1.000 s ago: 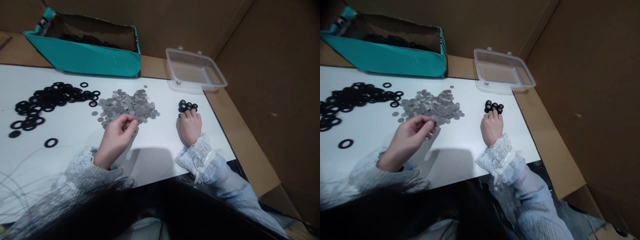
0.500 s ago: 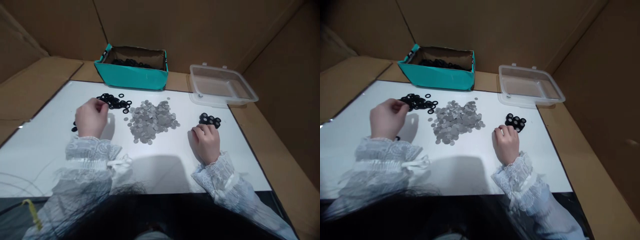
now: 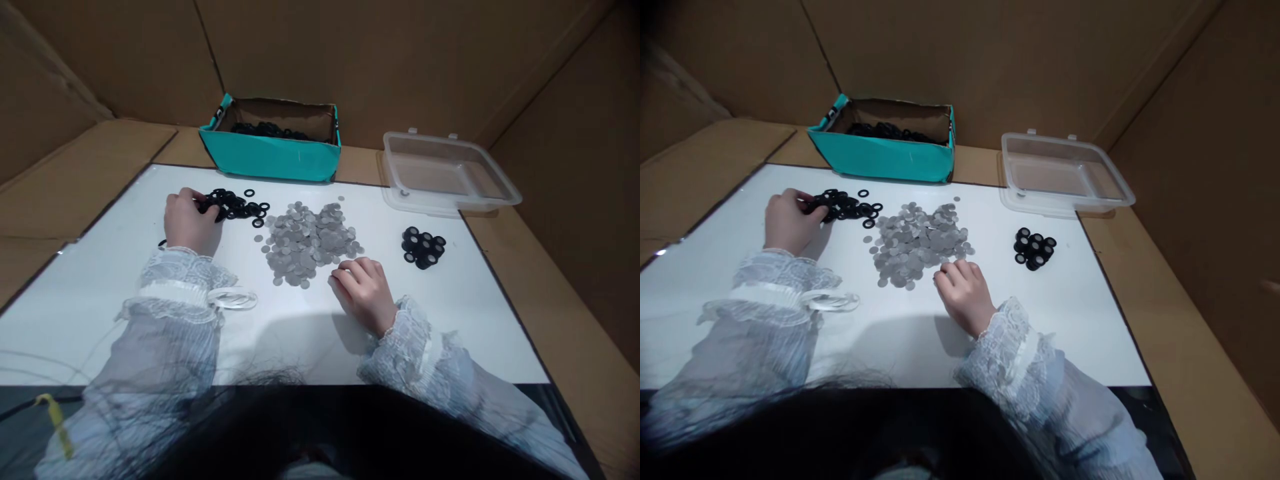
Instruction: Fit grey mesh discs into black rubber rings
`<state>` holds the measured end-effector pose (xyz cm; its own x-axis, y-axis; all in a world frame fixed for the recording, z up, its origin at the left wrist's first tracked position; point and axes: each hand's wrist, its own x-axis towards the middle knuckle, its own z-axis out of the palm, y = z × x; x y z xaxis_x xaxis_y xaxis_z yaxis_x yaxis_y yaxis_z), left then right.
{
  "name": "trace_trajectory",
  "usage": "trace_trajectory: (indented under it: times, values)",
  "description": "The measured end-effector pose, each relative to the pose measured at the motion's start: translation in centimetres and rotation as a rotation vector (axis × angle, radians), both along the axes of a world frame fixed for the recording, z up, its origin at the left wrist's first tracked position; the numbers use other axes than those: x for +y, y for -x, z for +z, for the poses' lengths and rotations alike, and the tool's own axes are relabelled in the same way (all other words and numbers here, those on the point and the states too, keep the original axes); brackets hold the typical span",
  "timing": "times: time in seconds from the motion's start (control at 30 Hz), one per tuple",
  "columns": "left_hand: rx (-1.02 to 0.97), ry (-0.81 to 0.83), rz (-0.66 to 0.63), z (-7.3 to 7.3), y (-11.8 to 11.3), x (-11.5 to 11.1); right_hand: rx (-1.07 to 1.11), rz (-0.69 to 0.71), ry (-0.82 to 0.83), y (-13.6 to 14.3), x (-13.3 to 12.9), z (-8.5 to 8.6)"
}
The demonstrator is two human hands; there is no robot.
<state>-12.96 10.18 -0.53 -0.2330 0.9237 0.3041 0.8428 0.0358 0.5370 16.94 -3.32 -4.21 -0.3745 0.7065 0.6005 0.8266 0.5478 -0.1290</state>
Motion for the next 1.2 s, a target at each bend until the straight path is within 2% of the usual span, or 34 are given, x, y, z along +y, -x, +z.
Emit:
trace_trajectory:
  times: [0.07, 0.13, 0.2, 0.27, 0.37, 0.47, 0.6, 0.67, 0.73, 0.8, 0.83, 0.93, 1.2]
  values:
    - [-0.003, -0.048, -0.007, 0.6, -0.6, -0.3, 0.138, 0.003, 0.064, 0.2, 0.0, 0.3]
    - [0.002, -0.088, -0.070, 1.2, -2.1, -1.2, 0.362, 0.009, 0.153, 0.6, 0.1, 0.6]
    - [0.033, -0.080, -0.370, 1.6, -4.5, -2.7, 0.640, 0.014, 0.308, 1.2, 0.4, 0.8]
    - [0.051, -0.023, -0.578, 1.6, -7.2, -4.6, 0.904, 0.024, 0.523, 1.7, 0.9, 0.9]
    - [0.122, 0.045, -0.945, 1.1, -10.4, -7.2, 1.141, 0.053, 0.764, 1.9, 1.6, 0.8]
    - [0.132, 0.034, -1.062, 0.5, -11.7, -8.5, 1.191, 0.056, 0.832, 1.6, 2.1, 0.5]
    - [0.063, 0.109, -1.062, 0.7, -11.2, -8.1, 1.139, 0.109, 0.908, 1.2, 2.1, 0.2]
    - [0.030, 0.179, -0.981, 1.2, -10.0, -7.1, 1.160, 0.110, 0.925, 1.2, 2.0, 0.1]
    - [0.074, 0.205, -0.722, 1.6, -8.3, -5.8, 1.209, 0.068, 0.914, 1.3, 2.0, 0.0]
    - [0.219, 0.258, -0.431, 1.8, -6.5, -4.7, 1.244, 0.026, 0.905, 1.4, 2.0, -0.1]
    - [0.252, 0.306, -0.344, 1.8, -5.8, -4.2, 1.249, 0.014, 0.906, 1.4, 1.9, -0.1]
    - [0.271, 0.375, -0.296, 1.4, -4.6, -3.3, 1.231, 0.020, 0.919, 1.6, 1.8, -0.2]
    - [0.251, 0.477, -0.317, 0.1, -4.6, -2.4, 1.191, 0.044, 0.907, 1.8, 1.6, -0.6]
